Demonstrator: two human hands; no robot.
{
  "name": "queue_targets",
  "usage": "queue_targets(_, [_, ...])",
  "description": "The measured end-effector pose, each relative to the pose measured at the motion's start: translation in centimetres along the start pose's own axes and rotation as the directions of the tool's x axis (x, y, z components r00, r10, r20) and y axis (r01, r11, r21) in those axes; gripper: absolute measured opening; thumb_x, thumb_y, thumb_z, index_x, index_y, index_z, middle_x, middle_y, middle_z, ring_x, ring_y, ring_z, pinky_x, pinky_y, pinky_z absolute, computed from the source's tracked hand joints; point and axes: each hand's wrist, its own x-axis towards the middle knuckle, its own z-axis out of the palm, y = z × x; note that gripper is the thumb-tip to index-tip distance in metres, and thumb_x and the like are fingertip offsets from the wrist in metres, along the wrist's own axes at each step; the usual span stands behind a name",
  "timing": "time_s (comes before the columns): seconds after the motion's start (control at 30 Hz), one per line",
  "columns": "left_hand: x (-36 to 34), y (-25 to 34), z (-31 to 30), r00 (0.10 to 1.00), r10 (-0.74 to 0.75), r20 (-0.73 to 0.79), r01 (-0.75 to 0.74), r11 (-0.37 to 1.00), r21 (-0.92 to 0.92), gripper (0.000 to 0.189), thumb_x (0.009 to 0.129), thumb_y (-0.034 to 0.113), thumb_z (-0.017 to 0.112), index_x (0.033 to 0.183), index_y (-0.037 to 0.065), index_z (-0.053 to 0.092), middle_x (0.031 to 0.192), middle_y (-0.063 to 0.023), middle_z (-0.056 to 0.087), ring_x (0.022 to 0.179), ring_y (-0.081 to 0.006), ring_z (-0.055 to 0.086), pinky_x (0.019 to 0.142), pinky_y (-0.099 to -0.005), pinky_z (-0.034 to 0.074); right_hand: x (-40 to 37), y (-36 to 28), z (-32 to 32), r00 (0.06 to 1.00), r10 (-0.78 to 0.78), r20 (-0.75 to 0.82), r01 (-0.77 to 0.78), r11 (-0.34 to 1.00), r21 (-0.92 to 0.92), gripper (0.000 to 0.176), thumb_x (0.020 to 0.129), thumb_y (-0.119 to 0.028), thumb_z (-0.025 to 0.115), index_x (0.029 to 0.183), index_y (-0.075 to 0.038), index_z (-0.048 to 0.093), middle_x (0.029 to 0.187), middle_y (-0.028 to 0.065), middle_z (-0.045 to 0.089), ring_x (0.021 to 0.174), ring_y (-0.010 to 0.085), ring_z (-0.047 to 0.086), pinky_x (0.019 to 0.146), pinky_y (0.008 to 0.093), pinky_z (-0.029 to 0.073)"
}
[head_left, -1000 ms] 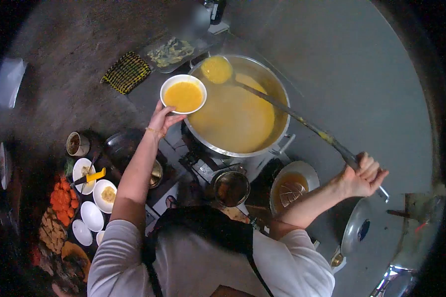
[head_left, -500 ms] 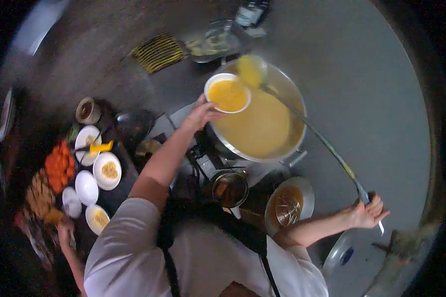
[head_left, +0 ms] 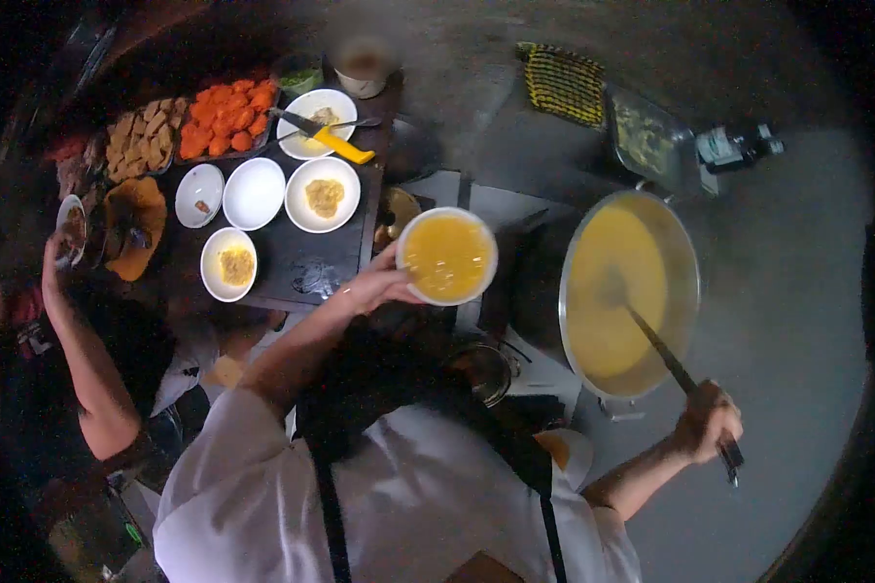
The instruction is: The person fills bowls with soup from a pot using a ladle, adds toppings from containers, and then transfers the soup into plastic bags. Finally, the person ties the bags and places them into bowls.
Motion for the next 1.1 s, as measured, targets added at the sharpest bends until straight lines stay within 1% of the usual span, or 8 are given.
queue_targets(0.13, [-7.2,-2.5,-7.3,0.959,-0.011,-0.282,0.012,1.000,-0.001,0.057,0.080,0.001,0.049,0.130,0.009,0.023,0.120,-0.0161,0.044,0.099,-0.0309,0.055,0.074,-0.0411,0.053,1.0,5.2,6.4,0.946,-0.037,0.323,0.009,0.996,0.088,0.020,0.075,-0.005,0.058,0.060,-0.005,0.045,0.060,0.0054,0.047,0.056,0.0159,0.047,0.053,0.0305,0.042])
queue_targets(0.27, [-13.2,-3.8,-11.8,0.931,0.019,-0.365,-0.036,0.999,-0.038,0.056,0.079,-0.001,0.048,0.129,0.010,0.025,0.119,-0.0163,0.045,0.098,-0.0318,0.055,0.073,-0.0415,0.053,-0.3,9.3,17.1,0.756,0.634,0.163,-0.644,0.678,0.355,0.017,0.073,-0.009,0.065,0.069,-0.005,0.049,0.066,0.0050,0.050,0.061,0.0120,0.051,0.059,0.0260,0.044])
queue_targets(0.53, [-16.4,-4.9,-16.5,0.832,0.097,-0.547,-0.175,0.980,-0.091,0.050,0.079,-0.002,0.046,0.126,0.004,0.028,0.117,-0.0179,0.047,0.096,-0.0314,0.056,0.076,-0.0385,0.052,5.4,9.9,22.9,0.726,0.655,-0.210,-0.426,0.668,0.611,0.016,0.076,-0.010,0.063,0.068,-0.005,0.050,0.059,-0.0002,0.044,0.049,0.0096,0.038,0.046,0.0236,0.031])
queue_targets(0.8, [-15.5,-7.2,-17.9,0.849,-0.319,-0.421,0.085,0.869,-0.487,0.041,0.085,0.021,0.050,0.118,0.001,0.039,0.118,-0.0158,0.047,0.103,-0.0269,0.052,0.091,-0.0417,0.041,1.4,7.2,1.7,0.441,0.587,-0.678,-0.085,0.780,0.620,0.034,0.083,-0.018,0.053,0.054,-0.015,0.036,0.049,-0.0046,0.024,0.044,0.0095,0.024,0.048,0.0265,0.028])
queue_targets(0.9, [-11.2,-3.4,-10.8,0.882,-0.353,-0.311,0.264,0.919,-0.294,0.047,0.086,0.035,0.046,0.115,-0.001,0.042,0.114,-0.0184,0.050,0.102,-0.0278,0.052,0.093,-0.0399,0.038,-1.9,3.0,-6.0,0.421,0.546,-0.725,-0.099,0.822,0.561,0.034,0.083,-0.020,0.051,0.054,-0.016,0.035,0.050,-0.0048,0.024,0.045,0.0099,0.021,0.051,0.0258,0.031])
queue_targets(0.93, [-10.2,-2.0,-8.4,0.888,-0.368,-0.277,0.324,0.926,-0.194,0.052,0.086,0.042,0.044,0.113,-0.002,0.044,0.112,-0.0196,0.051,0.101,-0.0282,0.052,0.094,-0.0390,0.037,-2.6,1.5,-8.2,0.586,0.510,-0.630,-0.102,0.818,0.566,0.031,0.083,-0.020,0.052,0.056,-0.015,0.036,0.050,-0.0045,0.026,0.045,0.0098,0.023,0.051,0.0253,0.031])
queue_targets(1.0, [-5.5,-0.2,-7.8,0.900,-0.347,-0.264,0.226,0.890,-0.397,0.061,0.086,0.048,0.040,0.116,-0.004,0.040,0.115,-0.0220,0.048,0.106,-0.0296,0.050,0.095,-0.0376,0.038,-2.2,-1.6,-8.8,0.718,0.454,-0.527,-0.105,0.820,0.563,0.028,0.082,-0.020,0.053,0.059,-0.014,0.037,0.050,-0.0041,0.027,0.045,0.0096,0.024,0.050,0.0249,0.031])
queue_targets(1.1, [1.3,0.1,-8.1,0.897,-0.163,-0.411,-0.124,0.799,-0.589,0.068,0.086,0.051,0.036,0.120,-0.008,0.031,0.116,-0.0255,0.046,0.105,-0.0312,0.051,0.091,-0.0374,0.042,0.4,-2.8,-2.6,0.484,0.525,-0.701,-0.292,0.851,0.436,0.020,0.079,-0.015,0.055,0.063,-0.009,0.044,0.053,-0.0011,0.039,0.047,0.0104,0.036,0.046,0.0247,0.031])
